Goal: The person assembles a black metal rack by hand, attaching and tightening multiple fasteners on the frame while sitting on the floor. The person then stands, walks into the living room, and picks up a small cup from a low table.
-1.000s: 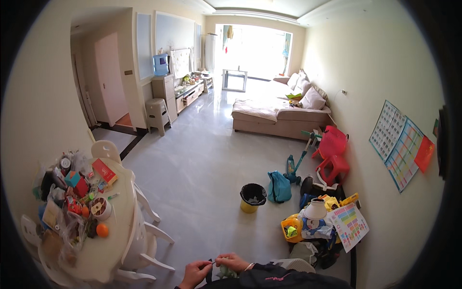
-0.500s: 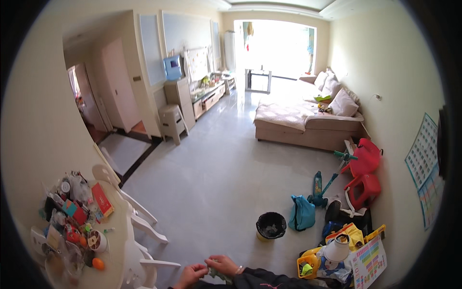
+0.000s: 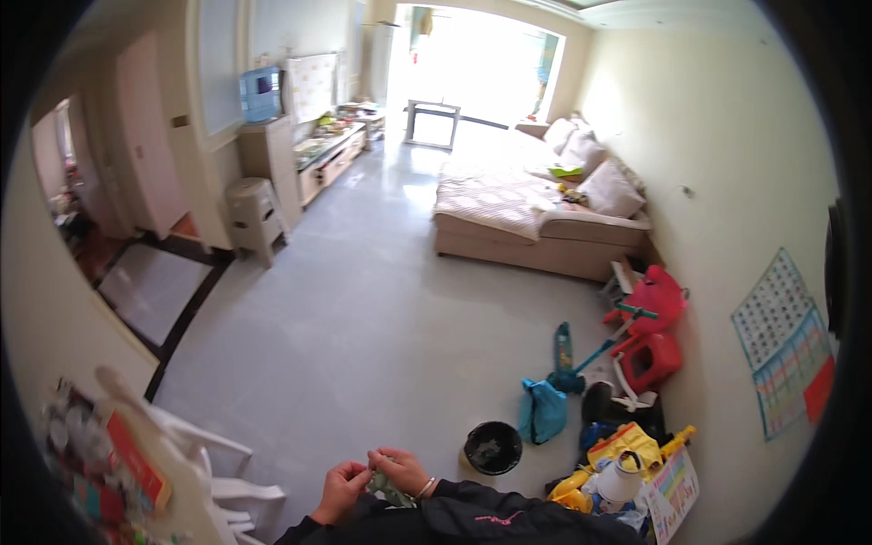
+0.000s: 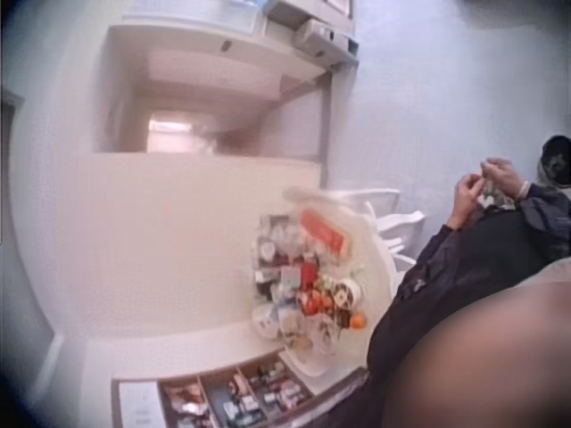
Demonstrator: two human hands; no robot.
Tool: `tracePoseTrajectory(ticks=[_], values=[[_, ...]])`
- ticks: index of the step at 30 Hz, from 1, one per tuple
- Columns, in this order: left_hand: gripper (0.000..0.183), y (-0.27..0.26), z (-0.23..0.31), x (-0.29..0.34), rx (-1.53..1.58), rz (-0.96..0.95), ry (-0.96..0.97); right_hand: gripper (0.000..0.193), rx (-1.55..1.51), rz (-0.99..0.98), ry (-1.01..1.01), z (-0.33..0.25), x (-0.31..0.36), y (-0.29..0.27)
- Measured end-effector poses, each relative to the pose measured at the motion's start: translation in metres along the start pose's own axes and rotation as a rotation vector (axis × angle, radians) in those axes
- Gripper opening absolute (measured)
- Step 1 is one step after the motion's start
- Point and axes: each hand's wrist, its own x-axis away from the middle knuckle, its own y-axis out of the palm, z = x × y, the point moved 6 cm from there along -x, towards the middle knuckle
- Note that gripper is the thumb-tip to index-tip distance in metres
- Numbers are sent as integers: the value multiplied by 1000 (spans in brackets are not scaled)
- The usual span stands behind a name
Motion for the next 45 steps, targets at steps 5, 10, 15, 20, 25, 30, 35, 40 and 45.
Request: tracePoseTrajectory(ticks=[5,10,15,20,25,30,35,40,45], values=[[12,-2,66,-98,30,-160,14,30,-63,145,10,-39,-77,-31],[8,-1,94,-184,60,-180,-24,26,7,228,6,-55,-144,-65],[12,14,123,-291,-79,-144,-14,28,-70,-5,-32,-81,-244,-109],[11,27,181,-385,-52,1,43,33,-425,-93,103,-95,-367,-146],[7,9,214,-455,0,79,25,27,-410,-154,69,-100,-455,-164],[8,-9,239,-553,47,60,-65,20,-179,-9,-270,-116,-562,-186],[15,-18,302,-670,2,-139,-88,23,-479,23,41,-128,-671,-204],[16,-21,376,-764,-99,-307,-117,19,-227,146,-14,-187,-751,-233],[20,-11,398,-846,-90,-439,-180,19,-321,267,157,-204,-810,-268]])
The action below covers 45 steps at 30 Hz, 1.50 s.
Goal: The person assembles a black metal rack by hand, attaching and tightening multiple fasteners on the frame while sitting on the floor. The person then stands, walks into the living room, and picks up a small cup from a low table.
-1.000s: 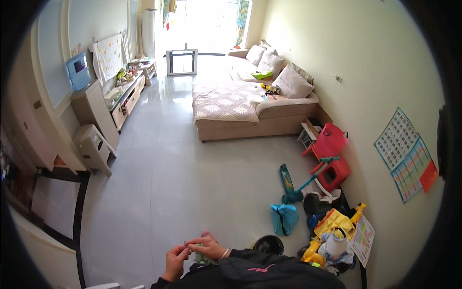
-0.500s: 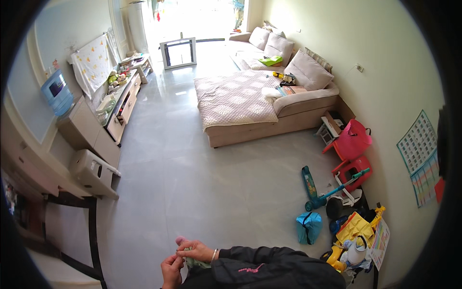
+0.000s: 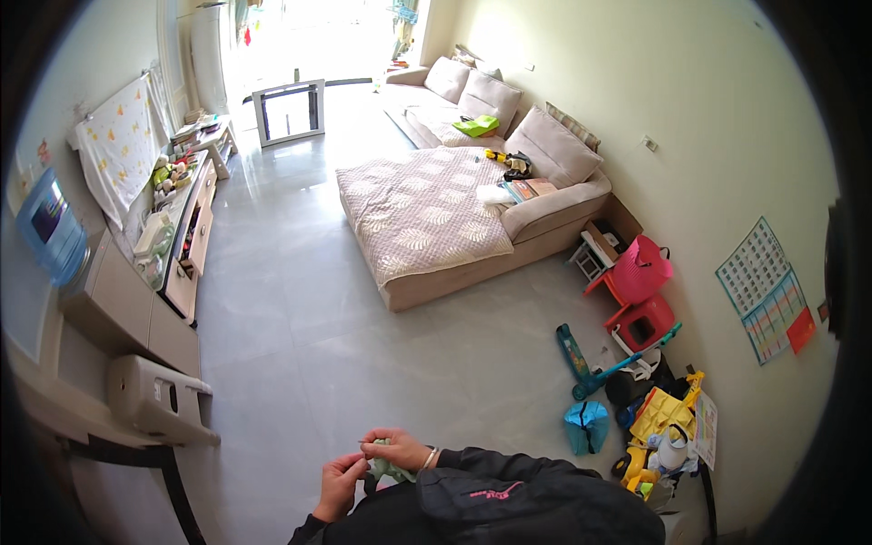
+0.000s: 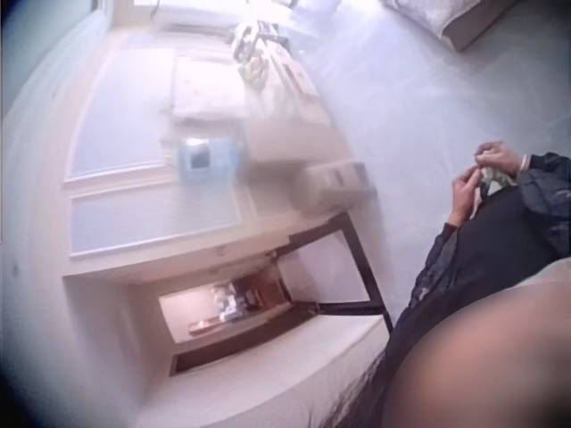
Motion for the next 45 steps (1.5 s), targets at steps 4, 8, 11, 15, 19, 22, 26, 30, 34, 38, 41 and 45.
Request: tracePoseTrajectory(ticks=[4,8,11,15,19,22,26,30,34,38,41,45], values=[[21,-27,23,-67,-14,-17,-4,21,218,72,-256,-40,-63,-13],[19,-51,57,-139,-67,79,-2,23,50,-90,-194,-57,-156,-29],[17,-68,97,-187,-64,270,-37,21,139,-196,-181,-87,-232,-31],[11,-91,145,-227,13,334,36,21,352,-183,-395,-129,-303,-18],[11,-121,172,-273,62,353,50,24,232,-244,-359,-149,-363,-16],[11,-147,193,-323,40,332,18,21,431,-180,-425,-165,-417,-18],[10,-185,234,-396,38,280,-2,20,344,-211,-296,-187,-499,-21],[11,-238,305,-465,-6,160,13,23,364,-111,-344,-241,-580,-4],[14,-266,360,-530,-72,71,-5,23,351,20,-377,-294,-636,-7],[17,-273,396,-581,-101,-18,-57,19,394,100,-271,-314,-681,-20],[19,-282,418,-619,-132,-18,-70,17,952,53,-893,-356,-707,-15],[21,-294,448,-667,-210,24,-33,19,387,-21,-337,-367,-773,-48]])
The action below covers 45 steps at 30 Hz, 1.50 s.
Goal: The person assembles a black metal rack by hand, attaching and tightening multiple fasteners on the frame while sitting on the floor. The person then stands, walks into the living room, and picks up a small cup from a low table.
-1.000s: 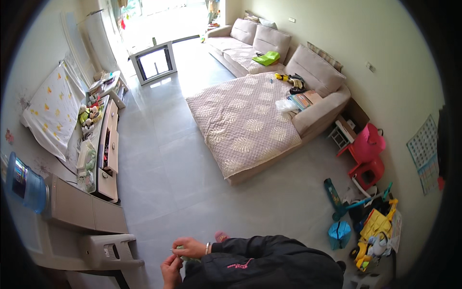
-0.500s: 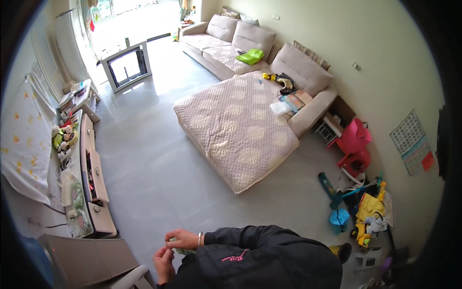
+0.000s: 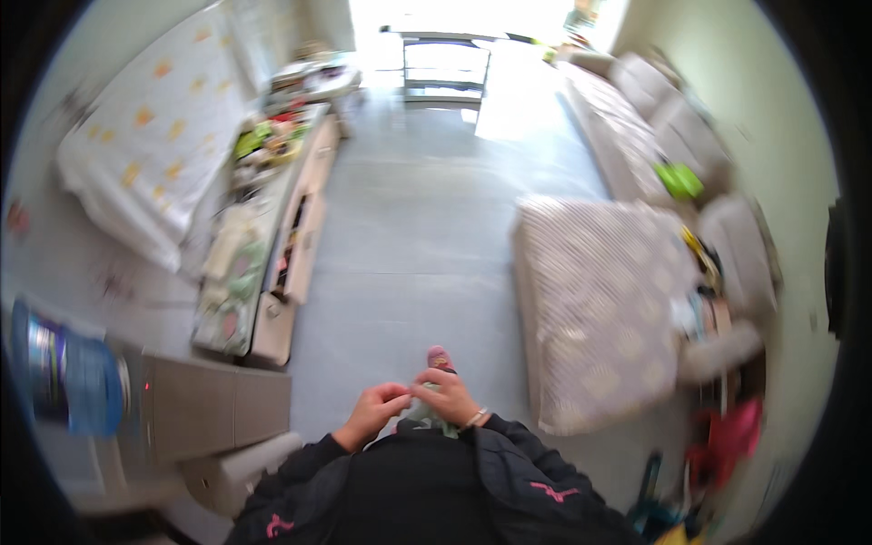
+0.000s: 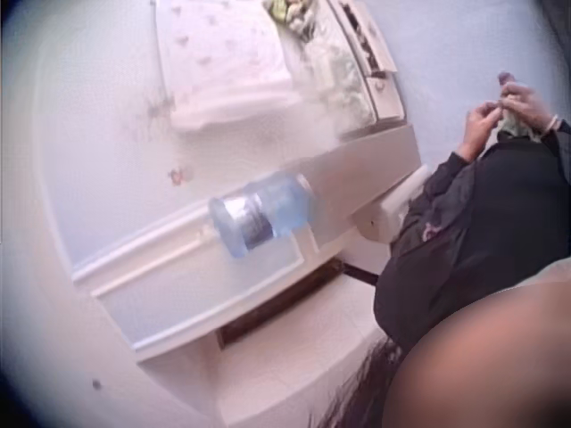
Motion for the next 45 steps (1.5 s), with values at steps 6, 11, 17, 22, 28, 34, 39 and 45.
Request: tracePoseTrajectory(ticks=[6,11,17,22,28,34,39,45], values=[[16,-22,41,-77,150,282,-37,21,-188,-189,127,8,-128,-26],[18,-56,61,-105,307,525,-48,22,29,-414,77,-9,-208,-15],[16,-128,59,-152,443,696,-9,26,47,-521,200,9,-300,27],[11,-211,63,-204,595,744,-45,26,78,-530,205,25,-391,71],[10,-320,88,-259,640,715,40,23,127,-536,275,25,-494,120],[10,-398,77,-297,850,850,85,24,270,-592,309,63,-582,180],[14,-463,49,-344,972,1057,-3,24,316,-706,253,112,-660,227],[16,-556,2,-421,1180,1272,58,22,261,-891,236,221,-760,304]])
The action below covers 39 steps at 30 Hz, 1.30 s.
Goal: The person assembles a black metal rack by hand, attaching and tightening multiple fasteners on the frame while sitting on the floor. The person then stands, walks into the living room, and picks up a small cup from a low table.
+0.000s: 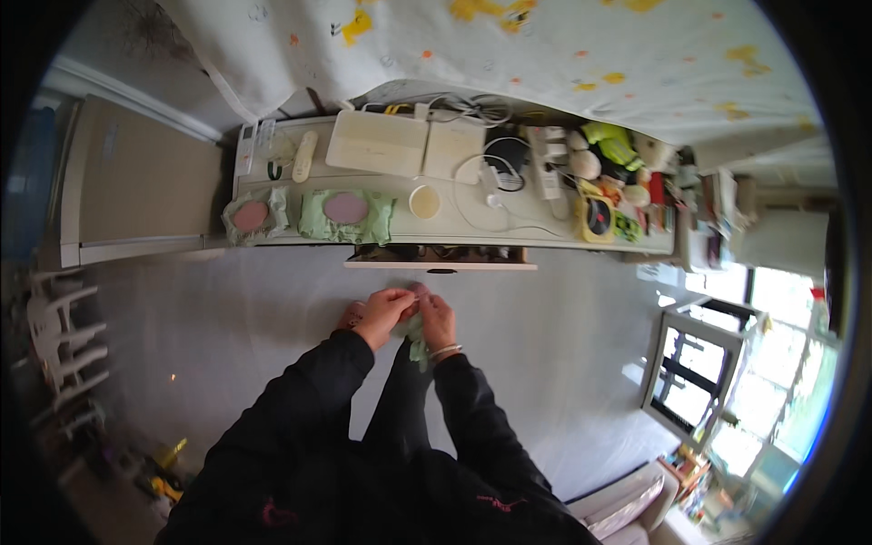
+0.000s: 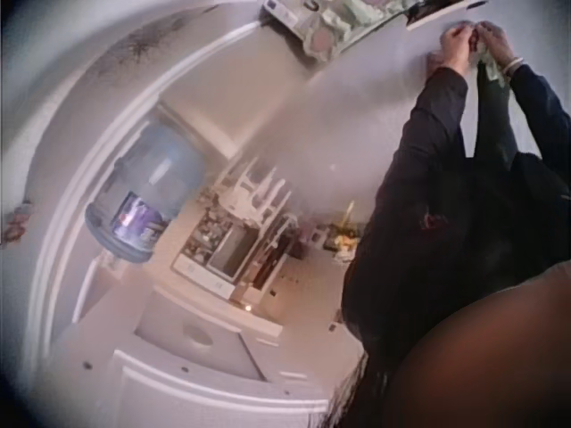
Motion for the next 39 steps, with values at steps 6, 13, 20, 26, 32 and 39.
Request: tracePoseTrajectory(ticks=[6,13,20,26,32,39], values=[[15,13,-50,-125,111,167,-58,26,101,-135,186,101,-111,-27],[13,4,-104,-214,134,263,-80,32,142,-104,281,185,-173,-31],[15,-8,-141,-238,108,296,-114,37,403,-39,310,212,-168,-35],[12,-14,-160,-249,91,260,-115,33,197,67,432,221,-157,-37],[10,-10,-155,-242,450,339,-44,23,-115,80,563,216,-159,-23],[26,9,-97,-235,-836,28,372,32,-450,23,465,191,-169,-5]])
